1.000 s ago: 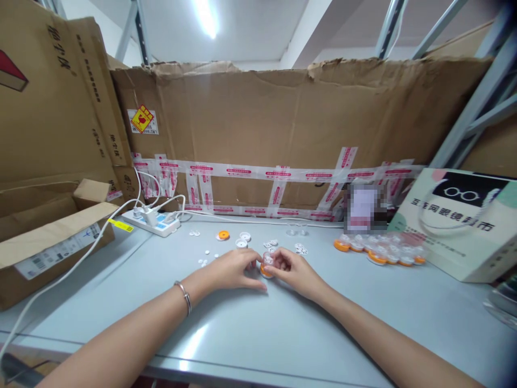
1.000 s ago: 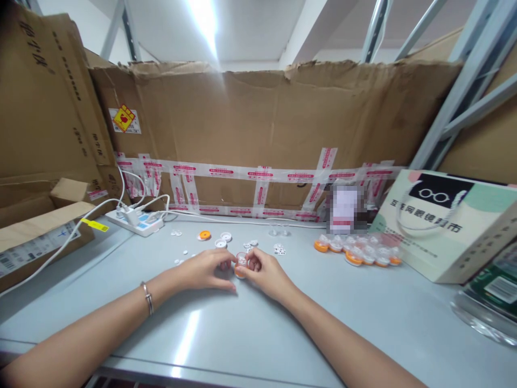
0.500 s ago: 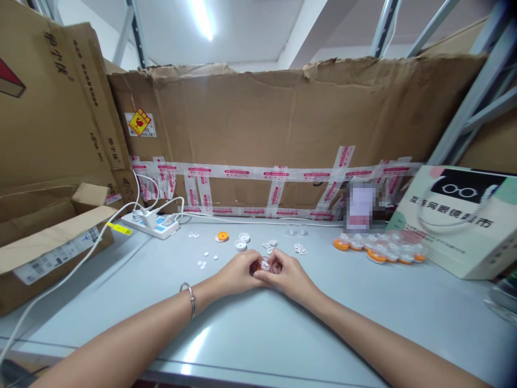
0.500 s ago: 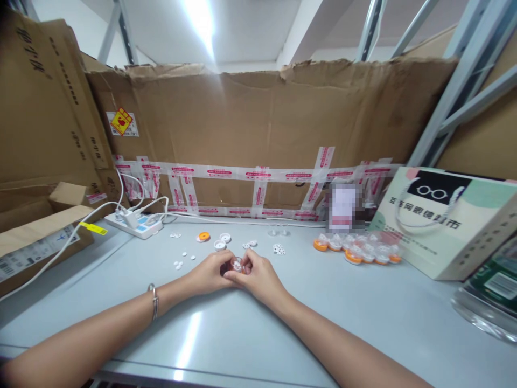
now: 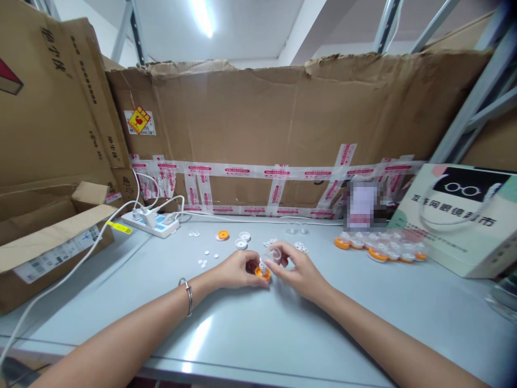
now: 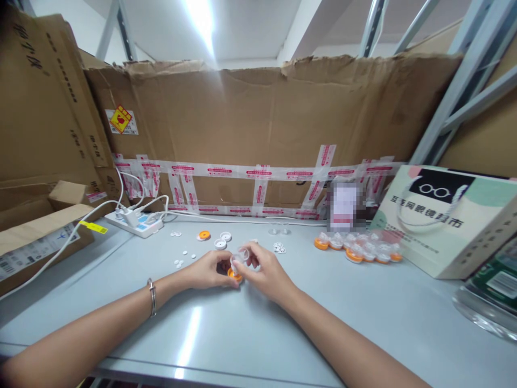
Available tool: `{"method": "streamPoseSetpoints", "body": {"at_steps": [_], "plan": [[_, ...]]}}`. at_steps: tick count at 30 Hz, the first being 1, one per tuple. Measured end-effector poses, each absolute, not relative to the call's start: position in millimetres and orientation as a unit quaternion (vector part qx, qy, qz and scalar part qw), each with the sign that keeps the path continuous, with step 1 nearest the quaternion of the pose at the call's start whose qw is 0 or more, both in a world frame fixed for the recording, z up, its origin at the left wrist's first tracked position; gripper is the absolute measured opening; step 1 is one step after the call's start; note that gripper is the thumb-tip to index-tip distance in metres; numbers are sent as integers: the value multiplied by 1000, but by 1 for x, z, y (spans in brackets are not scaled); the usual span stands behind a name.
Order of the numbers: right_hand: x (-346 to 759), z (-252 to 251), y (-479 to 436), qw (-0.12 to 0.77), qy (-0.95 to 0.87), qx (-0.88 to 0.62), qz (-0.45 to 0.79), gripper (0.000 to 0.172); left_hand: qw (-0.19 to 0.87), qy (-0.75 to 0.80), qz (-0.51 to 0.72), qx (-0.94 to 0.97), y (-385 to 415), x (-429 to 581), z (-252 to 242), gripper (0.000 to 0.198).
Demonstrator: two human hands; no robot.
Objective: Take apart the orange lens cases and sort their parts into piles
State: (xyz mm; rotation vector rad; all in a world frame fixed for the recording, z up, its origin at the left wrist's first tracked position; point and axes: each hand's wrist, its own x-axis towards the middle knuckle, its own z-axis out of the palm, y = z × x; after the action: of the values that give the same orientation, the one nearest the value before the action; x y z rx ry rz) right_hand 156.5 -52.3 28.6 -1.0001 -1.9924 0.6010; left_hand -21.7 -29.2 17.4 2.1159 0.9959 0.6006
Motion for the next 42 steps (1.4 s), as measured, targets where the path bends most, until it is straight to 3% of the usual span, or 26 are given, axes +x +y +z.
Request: {"method": "streamPoseSetpoints", "body": {"at_steps": [6, 7, 9, 16, 27, 39, 42], "plan": [[200, 33, -17, 540, -660, -498, 160, 27, 356, 385, 233, 819, -34, -22, 19, 29], [212, 32, -7, 536, -635, -544, 118, 30, 357, 383, 232, 820, -35, -22, 20, 29], [233, 27, 10, 446, -615, -647, 66, 34, 359, 380, 231, 821, -35, -23, 20, 30], [254, -1, 40, 367, -606, -701, 76, 24, 352, 362, 230, 832, -35, -24, 21, 28], [254, -19, 49, 406, -573, -709, 67, 37, 348, 365, 229, 833, -35, -24, 22, 29], [231, 2, 29, 508, -573, -634, 109, 29, 345, 359, 235, 835, -35, -25, 18, 31], [200, 11, 1, 483, -658, -552, 171, 24, 333, 366, 246, 834, -36, -23, 18, 32]]}}
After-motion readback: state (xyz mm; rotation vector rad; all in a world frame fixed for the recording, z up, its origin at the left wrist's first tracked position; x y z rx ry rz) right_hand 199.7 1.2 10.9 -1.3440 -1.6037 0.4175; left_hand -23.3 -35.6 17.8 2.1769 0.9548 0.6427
